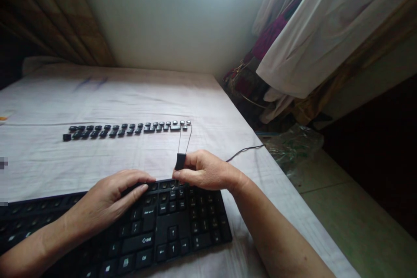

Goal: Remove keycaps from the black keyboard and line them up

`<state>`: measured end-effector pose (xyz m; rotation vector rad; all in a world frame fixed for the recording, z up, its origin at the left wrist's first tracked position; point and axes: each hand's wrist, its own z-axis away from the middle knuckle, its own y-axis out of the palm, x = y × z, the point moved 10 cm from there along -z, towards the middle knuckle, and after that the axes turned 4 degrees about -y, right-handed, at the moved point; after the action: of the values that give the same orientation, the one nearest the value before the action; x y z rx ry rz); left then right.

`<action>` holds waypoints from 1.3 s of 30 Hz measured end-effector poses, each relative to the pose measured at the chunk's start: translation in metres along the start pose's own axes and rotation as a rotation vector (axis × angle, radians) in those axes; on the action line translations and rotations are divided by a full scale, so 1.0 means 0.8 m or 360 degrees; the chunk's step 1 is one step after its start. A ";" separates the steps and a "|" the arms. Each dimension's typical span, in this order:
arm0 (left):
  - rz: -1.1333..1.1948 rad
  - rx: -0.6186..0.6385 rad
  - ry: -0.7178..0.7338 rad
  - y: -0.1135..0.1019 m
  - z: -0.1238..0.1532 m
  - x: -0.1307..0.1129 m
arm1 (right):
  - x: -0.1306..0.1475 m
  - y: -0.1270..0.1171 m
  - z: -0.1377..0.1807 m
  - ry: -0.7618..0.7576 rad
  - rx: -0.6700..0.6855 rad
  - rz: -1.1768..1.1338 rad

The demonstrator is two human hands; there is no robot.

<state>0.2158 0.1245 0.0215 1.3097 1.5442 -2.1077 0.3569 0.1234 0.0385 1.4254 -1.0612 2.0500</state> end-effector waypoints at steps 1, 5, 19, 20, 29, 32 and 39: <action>-0.0009 0.0002 0.0004 0.000 0.000 0.000 | 0.002 0.003 -0.001 -0.0006 0.0014 0.0036; -0.0080 0.0010 0.0030 0.002 0.000 -0.002 | -0.002 0.016 -0.005 0.0027 0.0050 0.0133; -0.0185 0.0050 0.0080 0.004 0.001 -0.009 | 0.023 0.027 -0.003 -0.0308 -0.0003 0.0863; -0.0188 0.0061 0.0084 0.005 0.001 -0.009 | 0.026 0.030 0.000 -0.0348 -0.0018 0.0912; -0.0233 0.0051 0.0108 0.007 0.002 -0.009 | 0.034 0.042 0.029 -0.0571 -0.0311 0.0988; -0.0249 0.0053 0.0133 0.008 0.002 -0.012 | 0.031 0.045 0.030 -0.0591 -0.0350 0.1037; -0.0341 0.0023 0.0180 0.009 0.006 -0.018 | 0.033 0.039 0.038 -0.0720 -0.0571 0.0961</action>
<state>0.2257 0.1127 0.0278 1.3429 1.7919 -2.2063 0.3426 0.0781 0.0576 1.5318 -2.1442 1.7714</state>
